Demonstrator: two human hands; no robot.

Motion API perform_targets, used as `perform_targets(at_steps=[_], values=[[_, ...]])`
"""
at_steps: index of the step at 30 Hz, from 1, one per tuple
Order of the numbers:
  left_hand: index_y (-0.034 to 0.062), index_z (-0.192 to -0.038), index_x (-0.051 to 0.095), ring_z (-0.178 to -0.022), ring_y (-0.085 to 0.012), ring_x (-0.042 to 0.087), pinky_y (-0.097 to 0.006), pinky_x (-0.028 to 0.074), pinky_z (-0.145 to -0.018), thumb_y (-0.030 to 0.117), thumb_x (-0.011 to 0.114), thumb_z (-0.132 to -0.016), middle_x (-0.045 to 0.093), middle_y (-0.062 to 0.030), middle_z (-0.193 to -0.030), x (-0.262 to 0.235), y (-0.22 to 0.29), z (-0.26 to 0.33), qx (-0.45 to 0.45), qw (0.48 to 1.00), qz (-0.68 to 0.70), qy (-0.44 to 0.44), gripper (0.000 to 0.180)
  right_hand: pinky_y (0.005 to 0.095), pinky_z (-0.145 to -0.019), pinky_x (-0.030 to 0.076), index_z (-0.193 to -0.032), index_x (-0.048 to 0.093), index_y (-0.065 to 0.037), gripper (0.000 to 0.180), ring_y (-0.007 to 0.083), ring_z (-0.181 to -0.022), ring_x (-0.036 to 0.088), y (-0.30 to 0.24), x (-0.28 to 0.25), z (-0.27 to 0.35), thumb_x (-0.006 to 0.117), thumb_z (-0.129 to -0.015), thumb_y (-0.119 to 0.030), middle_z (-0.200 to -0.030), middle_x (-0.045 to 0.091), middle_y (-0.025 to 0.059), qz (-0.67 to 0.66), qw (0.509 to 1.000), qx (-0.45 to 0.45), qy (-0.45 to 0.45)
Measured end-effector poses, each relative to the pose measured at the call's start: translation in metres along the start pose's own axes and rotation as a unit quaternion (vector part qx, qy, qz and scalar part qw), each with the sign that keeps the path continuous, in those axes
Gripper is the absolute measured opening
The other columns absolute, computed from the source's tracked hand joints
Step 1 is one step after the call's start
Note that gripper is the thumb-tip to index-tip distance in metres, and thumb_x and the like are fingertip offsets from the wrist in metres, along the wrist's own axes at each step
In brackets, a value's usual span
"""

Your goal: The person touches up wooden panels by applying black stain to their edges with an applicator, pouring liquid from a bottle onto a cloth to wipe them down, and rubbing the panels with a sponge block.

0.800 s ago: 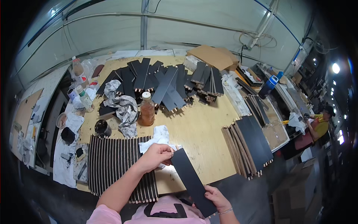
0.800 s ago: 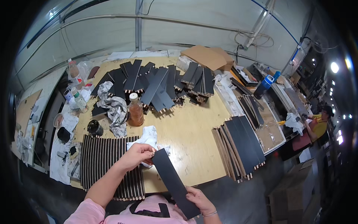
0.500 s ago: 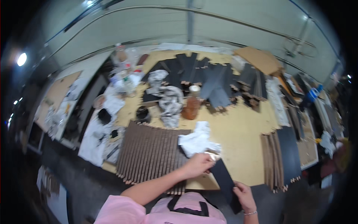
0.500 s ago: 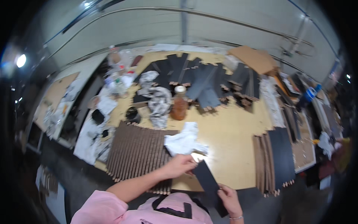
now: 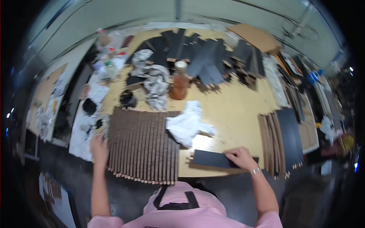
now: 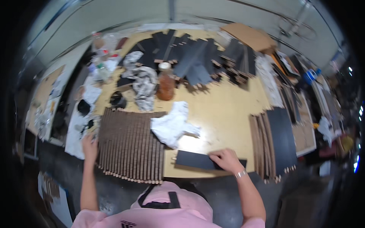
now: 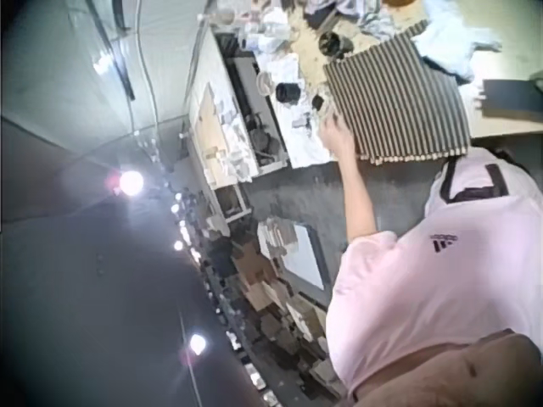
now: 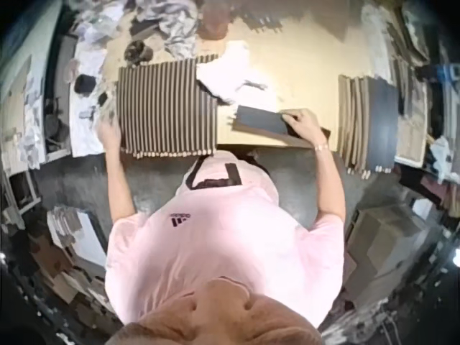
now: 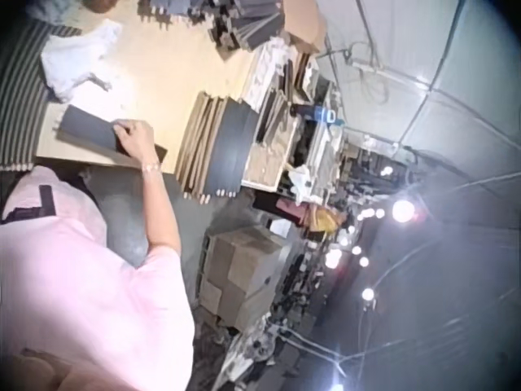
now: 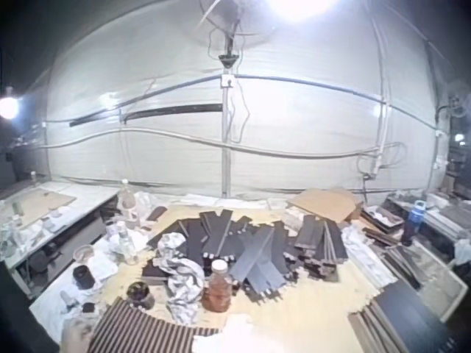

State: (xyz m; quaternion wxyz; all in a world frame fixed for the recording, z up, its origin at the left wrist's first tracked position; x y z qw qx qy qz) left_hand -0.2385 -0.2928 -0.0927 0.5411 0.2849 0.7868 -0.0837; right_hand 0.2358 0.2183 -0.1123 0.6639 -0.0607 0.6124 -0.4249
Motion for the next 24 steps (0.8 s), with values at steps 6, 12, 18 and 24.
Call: perform_targets(at_steps=[6,12,18,24], values=[[-0.0036,-0.119,0.071,-0.111,-0.0393,0.065,-0.044,0.052,-0.100,0.001,0.074,-0.096,0.067,-0.0181,-0.114,0.019,-0.018,0.014,0.051,0.993,0.092,-0.057,0.023,0.0460,-0.087,0.060,-0.111,0.090,-0.021,0.026,0.0355,-0.094,0.077,0.059,0.011,-0.039,0.071,-0.100,-0.035,-0.099,0.083,0.0120,0.107,0.990,0.047,-0.076],[-0.0037,-0.112,0.072,-0.096,-0.0292,0.066,-0.039,0.053,-0.090,0.002,0.065,-0.106,0.067,-0.0133,-0.101,0.024,0.036,0.003,0.035,0.961,0.268,-0.048,0.011,0.0462,-0.098,0.054,-0.101,0.089,-0.018,0.025,0.0349,-0.100,0.069,0.060,0.019,-0.046,0.068,-0.096,-0.030,-0.088,0.078,0.0130,0.170,0.984,-0.043,0.001],[0.0025,-0.109,0.082,-0.085,-0.0271,0.070,-0.038,0.055,-0.076,0.000,0.074,-0.097,0.072,-0.0137,-0.092,-0.022,0.351,0.108,0.179,0.762,0.499,-0.371,0.015,0.0418,-0.100,0.048,-0.089,0.086,-0.010,0.041,0.0294,-0.100,0.066,0.045,0.025,-0.033,0.069,-0.097,-0.046,-0.085,0.074,0.0113,0.179,0.979,-0.074,-0.067],[0.0015,-0.108,0.079,-0.086,-0.0341,0.073,-0.041,0.058,-0.078,0.000,0.077,-0.094,0.071,-0.0148,-0.097,0.039,0.460,0.195,0.197,0.792,0.480,-0.322,0.014,0.0428,-0.100,0.048,-0.096,0.077,-0.010,0.034,0.0283,-0.105,0.063,0.046,0.021,-0.020,0.072,-0.091,-0.043,-0.090,0.072,0.0083,0.214,0.962,-0.167,-0.034]])
Point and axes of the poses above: each hand's wrist, its own z-axis away from the middle knuckle, its own x-axis out of the palm, y = z × x, the point moved 8 cm from there along -z, towards the middle knuckle
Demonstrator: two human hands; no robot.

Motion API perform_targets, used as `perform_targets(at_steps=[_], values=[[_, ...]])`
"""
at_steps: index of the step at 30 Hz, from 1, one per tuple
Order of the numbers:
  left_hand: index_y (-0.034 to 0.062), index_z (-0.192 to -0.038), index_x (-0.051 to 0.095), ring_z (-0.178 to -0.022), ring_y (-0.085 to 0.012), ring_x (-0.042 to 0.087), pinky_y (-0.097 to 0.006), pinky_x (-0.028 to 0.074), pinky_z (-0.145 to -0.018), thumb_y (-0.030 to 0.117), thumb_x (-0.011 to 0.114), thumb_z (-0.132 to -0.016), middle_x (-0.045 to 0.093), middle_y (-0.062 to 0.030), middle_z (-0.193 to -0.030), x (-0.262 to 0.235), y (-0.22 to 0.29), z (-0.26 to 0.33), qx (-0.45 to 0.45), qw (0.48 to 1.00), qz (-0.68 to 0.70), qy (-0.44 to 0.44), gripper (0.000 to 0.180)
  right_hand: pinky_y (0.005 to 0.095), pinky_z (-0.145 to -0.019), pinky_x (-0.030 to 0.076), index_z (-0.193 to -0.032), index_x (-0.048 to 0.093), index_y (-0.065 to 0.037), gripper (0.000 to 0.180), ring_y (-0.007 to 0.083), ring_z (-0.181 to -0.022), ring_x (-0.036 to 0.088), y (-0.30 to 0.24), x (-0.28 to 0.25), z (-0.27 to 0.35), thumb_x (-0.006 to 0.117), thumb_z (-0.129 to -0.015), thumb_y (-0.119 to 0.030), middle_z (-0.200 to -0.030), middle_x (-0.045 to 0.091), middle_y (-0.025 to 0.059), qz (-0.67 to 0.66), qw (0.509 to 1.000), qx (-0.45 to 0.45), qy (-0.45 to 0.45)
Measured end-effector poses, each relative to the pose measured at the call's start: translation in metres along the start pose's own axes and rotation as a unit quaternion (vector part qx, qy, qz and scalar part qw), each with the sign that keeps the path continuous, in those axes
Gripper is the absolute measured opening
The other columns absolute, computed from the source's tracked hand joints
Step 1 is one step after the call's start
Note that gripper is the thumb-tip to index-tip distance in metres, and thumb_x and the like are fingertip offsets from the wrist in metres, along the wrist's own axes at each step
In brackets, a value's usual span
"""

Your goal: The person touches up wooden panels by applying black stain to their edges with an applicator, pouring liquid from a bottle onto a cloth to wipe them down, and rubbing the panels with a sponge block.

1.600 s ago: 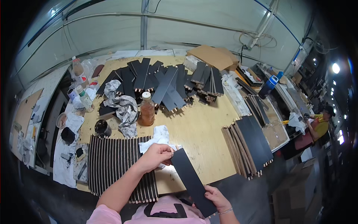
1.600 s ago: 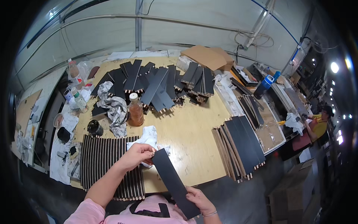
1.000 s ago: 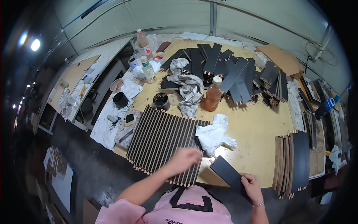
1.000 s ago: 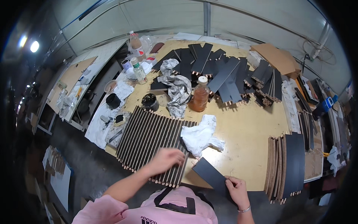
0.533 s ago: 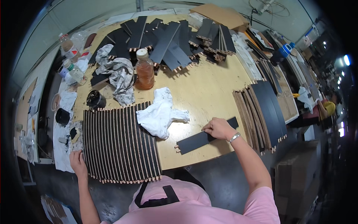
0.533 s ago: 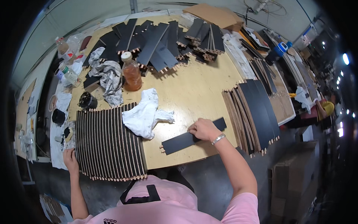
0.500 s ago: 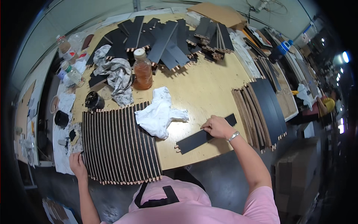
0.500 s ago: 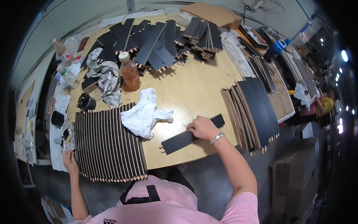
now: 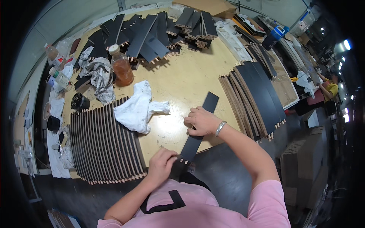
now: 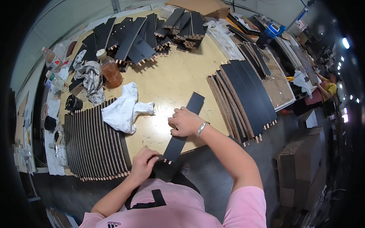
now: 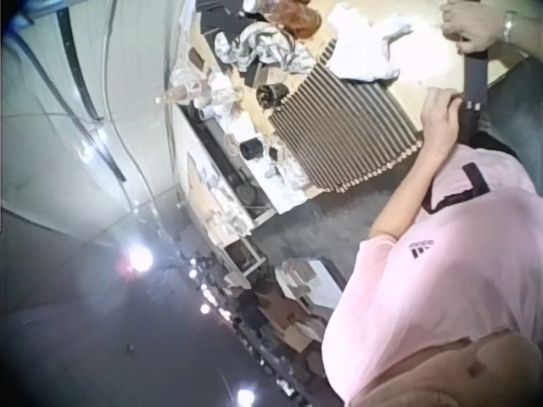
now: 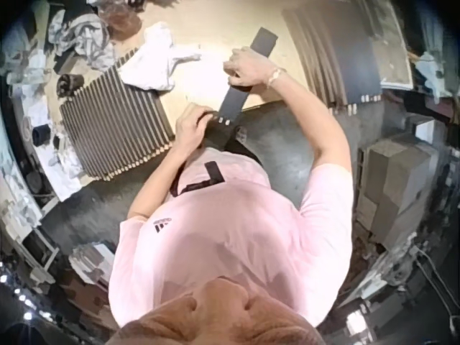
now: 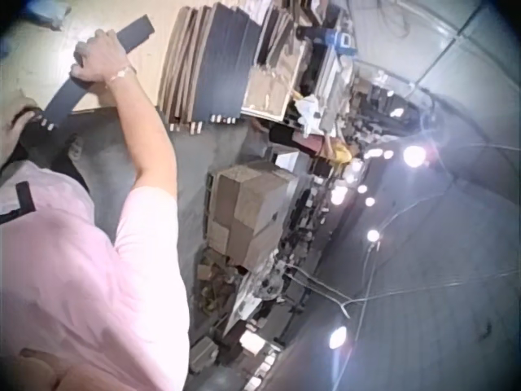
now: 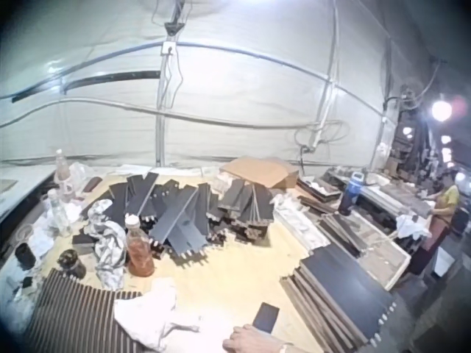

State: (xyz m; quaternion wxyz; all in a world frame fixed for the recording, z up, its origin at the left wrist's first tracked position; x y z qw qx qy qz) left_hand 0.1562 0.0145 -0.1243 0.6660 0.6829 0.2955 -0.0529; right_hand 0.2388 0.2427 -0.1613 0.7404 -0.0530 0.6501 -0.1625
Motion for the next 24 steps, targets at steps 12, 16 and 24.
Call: perform_targets(at_steps=[12,16,24], values=[[0.0039,-0.098,0.081,-0.071,-0.0261,0.068,-0.037,0.054,-0.063,0.001,0.088,-0.083,0.065,-0.0097,-0.086,0.102,0.023,0.008,0.073,0.984,-0.147,0.066,0.017,0.0436,-0.103,0.049,-0.090,0.072,-0.006,0.022,0.0317,-0.112,0.059,0.014,0.012,0.026,0.069,-0.081,-0.026,-0.106,0.062,0.0129,-0.001,0.984,-0.055,0.168],[0.0026,-0.096,0.080,-0.066,-0.0261,0.066,-0.037,0.053,-0.061,-0.001,0.089,-0.082,0.063,-0.0108,-0.083,0.109,0.016,0.024,0.046,0.986,-0.136,0.090,0.017,0.0425,-0.103,0.049,-0.087,0.074,-0.007,0.019,0.0300,-0.112,0.059,0.016,0.016,0.028,0.069,-0.082,-0.025,-0.103,0.064,0.0109,0.002,0.982,-0.051,0.182],[0.0013,-0.094,0.079,-0.064,-0.0260,0.065,-0.037,0.051,-0.059,-0.003,0.087,-0.085,0.061,-0.0115,-0.080,0.116,0.022,0.032,0.051,0.967,-0.163,0.190,0.014,0.0427,-0.104,0.050,-0.087,0.077,-0.007,0.020,0.0291,-0.113,0.060,0.016,0.016,0.025,0.069,-0.084,-0.025,-0.103,0.065,0.0096,0.000,0.986,-0.039,0.161]])
Point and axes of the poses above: each hand's wrist, its own z-axis away from the middle knuckle, its own x-axis out of the palm, y = z × x, the point moved 8 cm from there along -z, towards the middle knuckle
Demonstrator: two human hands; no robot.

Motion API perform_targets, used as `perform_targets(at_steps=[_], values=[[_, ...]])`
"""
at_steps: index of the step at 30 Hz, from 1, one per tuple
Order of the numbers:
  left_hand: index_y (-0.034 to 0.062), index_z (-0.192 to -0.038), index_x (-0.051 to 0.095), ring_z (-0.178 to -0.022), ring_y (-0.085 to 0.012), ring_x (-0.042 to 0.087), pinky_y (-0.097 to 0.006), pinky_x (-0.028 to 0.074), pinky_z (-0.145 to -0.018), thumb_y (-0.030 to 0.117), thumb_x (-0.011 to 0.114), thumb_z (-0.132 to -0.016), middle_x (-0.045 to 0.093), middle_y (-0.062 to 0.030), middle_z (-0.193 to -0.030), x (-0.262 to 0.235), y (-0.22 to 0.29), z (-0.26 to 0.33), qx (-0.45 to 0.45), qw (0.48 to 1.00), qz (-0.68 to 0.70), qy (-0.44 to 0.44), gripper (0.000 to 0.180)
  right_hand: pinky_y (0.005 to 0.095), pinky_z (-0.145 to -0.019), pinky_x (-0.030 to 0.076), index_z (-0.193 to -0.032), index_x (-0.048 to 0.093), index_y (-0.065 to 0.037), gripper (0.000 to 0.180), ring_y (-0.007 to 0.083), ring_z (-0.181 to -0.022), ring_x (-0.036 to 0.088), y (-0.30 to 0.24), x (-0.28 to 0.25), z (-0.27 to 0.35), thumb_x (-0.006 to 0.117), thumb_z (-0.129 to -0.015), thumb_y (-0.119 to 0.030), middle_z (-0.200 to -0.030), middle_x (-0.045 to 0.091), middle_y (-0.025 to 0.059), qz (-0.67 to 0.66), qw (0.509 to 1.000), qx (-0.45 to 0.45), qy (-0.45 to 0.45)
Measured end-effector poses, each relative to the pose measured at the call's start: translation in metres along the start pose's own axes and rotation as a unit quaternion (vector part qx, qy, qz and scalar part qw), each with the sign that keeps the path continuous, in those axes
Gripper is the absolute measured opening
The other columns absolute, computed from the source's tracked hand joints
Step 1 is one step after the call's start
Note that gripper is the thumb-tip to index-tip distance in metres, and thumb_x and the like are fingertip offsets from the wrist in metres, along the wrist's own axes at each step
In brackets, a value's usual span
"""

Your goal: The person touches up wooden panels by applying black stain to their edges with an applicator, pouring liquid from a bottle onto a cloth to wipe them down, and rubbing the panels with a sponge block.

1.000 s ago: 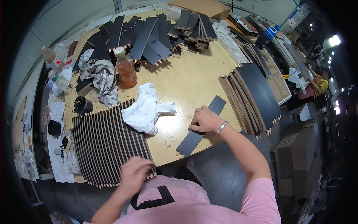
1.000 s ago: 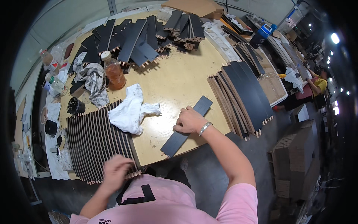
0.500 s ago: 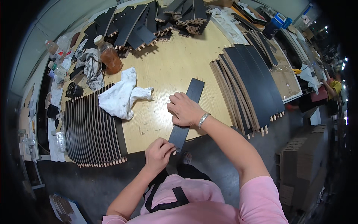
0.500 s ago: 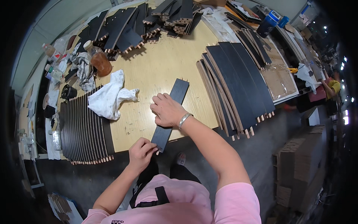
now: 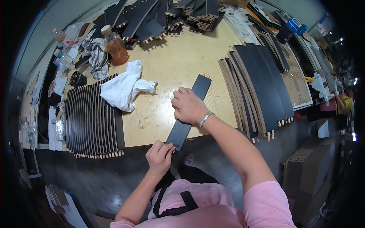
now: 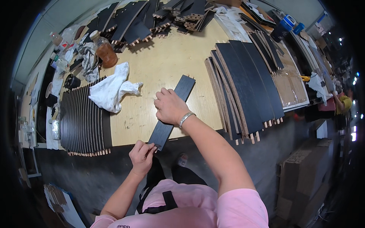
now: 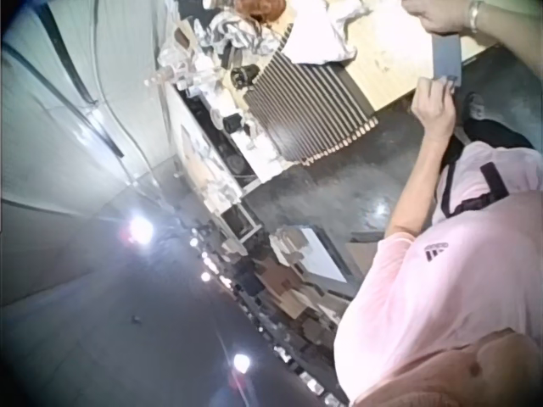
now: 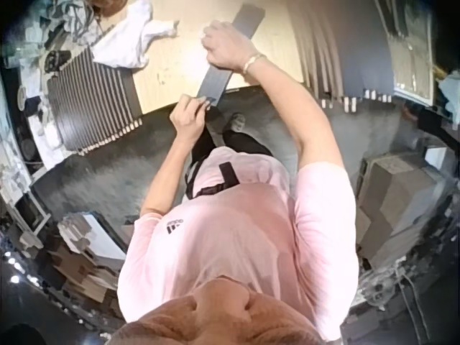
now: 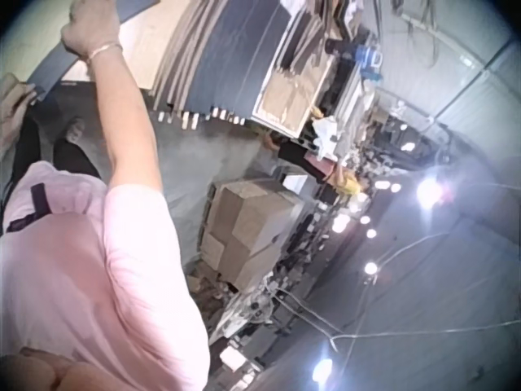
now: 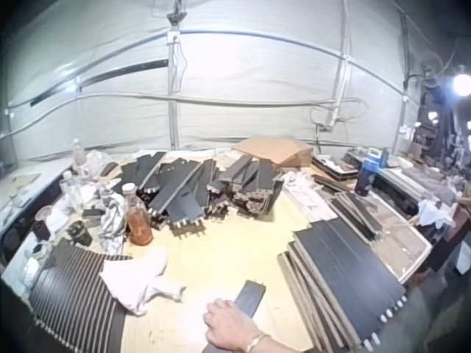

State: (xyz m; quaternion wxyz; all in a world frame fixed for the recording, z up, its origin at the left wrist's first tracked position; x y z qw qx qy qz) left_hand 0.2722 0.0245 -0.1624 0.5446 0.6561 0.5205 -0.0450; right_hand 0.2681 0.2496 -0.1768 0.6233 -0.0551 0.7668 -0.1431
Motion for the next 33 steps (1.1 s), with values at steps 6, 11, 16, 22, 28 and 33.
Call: perform_targets(at_steps=[6,11,16,22,28,33], values=[[0.0015,-0.094,0.079,-0.065,-0.0266,0.066,-0.038,0.052,-0.059,-0.003,0.087,-0.085,0.061,-0.0111,-0.080,-0.002,0.001,0.004,-0.013,1.000,-0.001,0.006,0.013,0.0418,-0.104,0.050,-0.089,0.078,-0.008,0.020,0.0285,-0.114,0.060,-0.005,0.002,-0.001,0.068,-0.086,-0.025,-0.105,0.065,0.0087,0.010,1.000,0.003,-0.011],[0.0043,-0.093,0.079,-0.067,-0.0281,0.065,-0.041,0.051,-0.059,0.005,0.088,-0.084,0.059,-0.0090,-0.079,-0.002,0.001,0.003,-0.015,1.000,0.008,0.026,0.012,0.0416,-0.104,0.050,-0.091,0.078,-0.008,0.021,0.0281,-0.114,0.059,-0.004,0.002,-0.003,0.068,-0.086,-0.026,-0.105,0.065,0.0084,0.018,1.000,-0.004,-0.012],[0.0017,-0.095,0.080,-0.065,-0.0266,0.066,-0.038,0.052,-0.059,-0.002,0.088,-0.084,0.060,-0.0106,-0.079,-0.006,0.005,0.015,-0.027,0.999,-0.003,0.019,0.015,0.0423,-0.104,0.050,-0.092,0.078,-0.008,0.022,0.0279,-0.114,0.060,-0.007,0.002,-0.003,0.068,-0.086,-0.027,-0.105,0.066,0.0086,0.016,1.000,-0.003,-0.021],[0.0017,-0.096,0.081,-0.065,-0.0260,0.065,-0.036,0.051,-0.059,-0.002,0.088,-0.083,0.061,-0.0107,-0.079,-0.001,0.005,0.008,-0.011,1.000,0.010,0.004,0.015,0.0421,-0.104,0.050,-0.091,0.078,-0.009,0.021,0.0281,-0.114,0.060,-0.004,0.002,-0.003,0.068,-0.086,-0.027,-0.106,0.067,0.0086,0.027,0.999,0.005,-0.022],[0.0011,-0.094,0.081,-0.066,-0.0285,0.065,-0.038,0.051,-0.060,-0.003,0.087,-0.083,0.062,-0.0114,-0.079,-0.010,-0.006,0.004,-0.058,0.998,0.030,0.016,0.013,0.0419,-0.104,0.050,-0.090,0.078,-0.009,0.021,0.0280,-0.116,0.060,-0.005,0.002,-0.003,0.068,-0.085,-0.027,-0.106,0.066,0.0085,0.028,0.999,0.005,-0.016],[0.0015,-0.089,0.080,-0.068,-0.0284,0.066,-0.039,0.052,-0.062,-0.002,0.088,-0.080,0.063,-0.0117,-0.081,-0.006,0.011,0.024,0.023,0.996,0.031,-0.076,0.013,0.0421,-0.104,0.050,-0.090,0.078,-0.009,0.021,0.0282,-0.115,0.060,-0.005,0.002,-0.001,0.069,-0.084,-0.027,-0.105,0.066,0.0085,0.020,1.000,0.007,-0.020]])
Point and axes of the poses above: each hand's wrist, its own z-axis away from the middle knuckle, its own x-axis out of the palm, y = z × x, the point moved 8 cm from there along -z, towards the middle knuckle
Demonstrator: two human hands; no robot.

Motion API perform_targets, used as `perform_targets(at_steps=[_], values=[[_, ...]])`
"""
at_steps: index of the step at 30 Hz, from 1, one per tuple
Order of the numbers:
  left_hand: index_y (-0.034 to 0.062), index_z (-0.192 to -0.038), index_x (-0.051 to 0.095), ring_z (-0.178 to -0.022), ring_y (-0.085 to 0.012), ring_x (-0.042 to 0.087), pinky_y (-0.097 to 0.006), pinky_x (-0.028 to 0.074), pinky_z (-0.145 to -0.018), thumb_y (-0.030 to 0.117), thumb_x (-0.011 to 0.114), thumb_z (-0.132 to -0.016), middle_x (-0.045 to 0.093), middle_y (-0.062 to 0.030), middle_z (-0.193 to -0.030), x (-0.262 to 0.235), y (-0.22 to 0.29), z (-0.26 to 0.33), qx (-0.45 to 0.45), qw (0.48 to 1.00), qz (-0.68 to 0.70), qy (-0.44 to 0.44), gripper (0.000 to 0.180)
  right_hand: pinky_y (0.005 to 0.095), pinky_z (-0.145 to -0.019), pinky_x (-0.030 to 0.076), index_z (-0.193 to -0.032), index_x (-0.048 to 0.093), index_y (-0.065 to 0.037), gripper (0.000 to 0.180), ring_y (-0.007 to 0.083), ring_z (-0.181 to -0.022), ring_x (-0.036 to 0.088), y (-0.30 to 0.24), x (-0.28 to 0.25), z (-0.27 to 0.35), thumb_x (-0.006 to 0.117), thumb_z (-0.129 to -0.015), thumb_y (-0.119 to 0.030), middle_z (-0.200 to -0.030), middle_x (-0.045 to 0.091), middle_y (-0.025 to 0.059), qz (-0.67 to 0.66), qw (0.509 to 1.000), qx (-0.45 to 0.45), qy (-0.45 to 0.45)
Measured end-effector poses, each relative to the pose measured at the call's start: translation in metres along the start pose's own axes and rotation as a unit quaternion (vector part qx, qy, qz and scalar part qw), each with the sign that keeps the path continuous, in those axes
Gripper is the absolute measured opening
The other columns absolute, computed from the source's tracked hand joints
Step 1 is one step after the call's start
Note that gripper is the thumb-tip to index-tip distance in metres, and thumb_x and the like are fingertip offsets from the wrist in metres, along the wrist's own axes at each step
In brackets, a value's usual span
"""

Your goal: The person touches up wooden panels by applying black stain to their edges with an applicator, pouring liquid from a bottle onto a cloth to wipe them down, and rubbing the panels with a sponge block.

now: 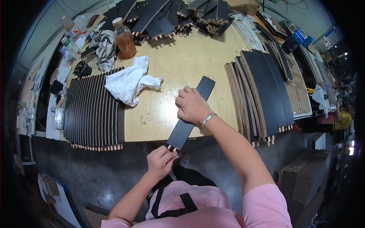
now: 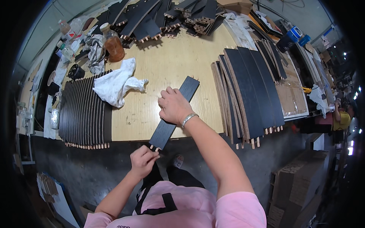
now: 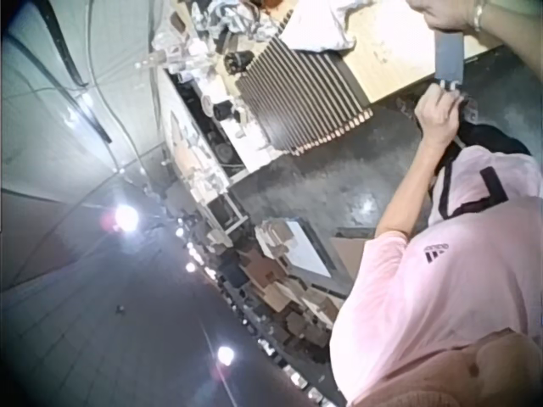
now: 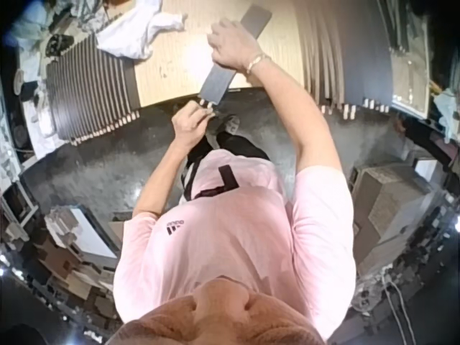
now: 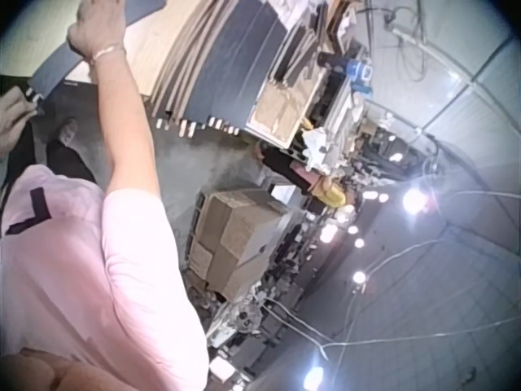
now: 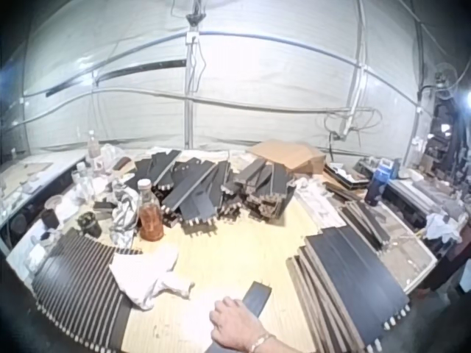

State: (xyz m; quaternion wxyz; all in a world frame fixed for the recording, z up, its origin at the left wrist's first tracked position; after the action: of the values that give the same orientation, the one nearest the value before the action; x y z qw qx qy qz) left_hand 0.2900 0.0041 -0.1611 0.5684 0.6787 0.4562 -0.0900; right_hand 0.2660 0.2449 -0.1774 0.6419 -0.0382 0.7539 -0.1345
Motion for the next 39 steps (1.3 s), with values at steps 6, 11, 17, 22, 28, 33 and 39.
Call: perform_targets(at_steps=[6,11,17,22,28,33,39], values=[[-0.0020,-0.100,0.079,-0.076,-0.0257,0.067,-0.036,0.053,-0.067,-0.006,0.084,-0.085,0.064,-0.0129,-0.089,-0.017,-0.009,-0.023,-0.074,0.993,0.025,0.086,0.017,0.0423,-0.103,0.050,-0.090,0.078,-0.009,0.021,0.0285,-0.114,0.060,-0.001,-0.002,-0.004,0.069,-0.084,-0.027,-0.104,0.066,0.0089,0.003,1.000,-0.002,0.000],[0.0011,-0.122,0.074,-0.089,-0.0280,0.070,-0.038,0.058,-0.076,0.016,0.095,-0.079,0.064,-0.0129,-0.109,-0.009,-0.018,-0.026,-0.183,0.982,0.036,0.007,0.050,0.0424,-0.102,0.051,-0.091,0.077,-0.009,0.021,0.0295,-0.113,0.060,-0.001,-0.003,-0.003,0.069,-0.083,-0.026,-0.104,0.066,0.0096,-0.005,1.000,-0.004,0.006],[0.0037,-0.149,0.059,-0.095,-0.0340,0.073,-0.046,0.060,-0.073,0.045,0.102,-0.071,0.058,-0.0132,-0.122,0.017,-0.005,-0.040,-0.159,0.970,-0.160,-0.086,0.098,0.0463,-0.103,0.050,-0.093,0.074,-0.004,0.020,0.0336,-0.112,0.061,-0.002,-0.015,0.005,0.073,-0.087,-0.024,-0.104,0.065,0.0133,-0.034,0.999,0.012,0.036],[0.0055,-0.145,0.063,-0.093,-0.0375,0.074,-0.050,0.061,-0.077,0.043,0.095,-0.077,0.059,-0.0138,-0.122,-0.002,-0.014,-0.033,-0.229,0.964,-0.121,-0.063,0.084,0.0449,-0.081,0.052,-0.097,0.059,0.002,0.015,0.0363,-0.094,0.062,-0.013,-0.053,0.088,0.074,-0.093,-0.002,-0.102,0.059,0.0185,-0.230,0.885,0.285,0.288],[0.0070,-0.144,0.066,-0.099,-0.0372,0.075,-0.051,0.061,-0.084,0.051,0.097,-0.074,0.061,-0.0145,-0.119,-0.006,0.032,-0.050,-0.253,0.959,-0.008,-0.125,0.088,0.0316,-0.079,0.064,-0.130,0.068,0.004,0.027,0.0163,-0.090,0.075,-0.070,0.008,0.156,0.065,-0.110,-0.014,-0.109,0.075,0.0116,-0.753,0.484,0.410,0.173],[0.0023,-0.140,0.066,-0.089,-0.0104,0.065,-0.030,0.054,-0.074,0.015,0.100,-0.080,0.065,-0.0012,-0.103,-0.017,0.030,-0.045,-0.238,0.948,0.205,-0.040,0.070,0.0419,-0.096,0.067,-0.140,0.059,0.011,0.040,0.0290,-0.112,0.078,-0.079,-0.019,0.134,0.062,-0.104,-0.006,-0.136,0.072,0.0220,-0.822,0.411,0.349,0.185],[-0.0001,-0.129,0.059,-0.078,-0.0019,0.051,-0.020,0.044,-0.069,0.005,0.090,-0.095,0.060,0.0009,-0.102,-0.027,0.044,-0.056,-0.314,0.854,0.413,-0.026,0.046,0.0415,-0.099,0.066,-0.133,0.064,0.007,0.030,0.0292,-0.116,0.077,-0.106,-0.096,0.106,0.065,-0.103,-0.001,-0.128,0.073,0.0194,-0.786,0.483,0.267,0.277]])
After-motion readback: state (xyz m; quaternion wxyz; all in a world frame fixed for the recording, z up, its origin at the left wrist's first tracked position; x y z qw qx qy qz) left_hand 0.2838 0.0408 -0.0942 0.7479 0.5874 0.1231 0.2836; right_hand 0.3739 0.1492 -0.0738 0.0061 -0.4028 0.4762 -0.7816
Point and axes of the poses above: each hand's wrist, its own z-axis away from the middle knuckle, its own x-axis out of the palm, y = z × x, the point moved 8 cm from there along -z, towards the middle knuckle
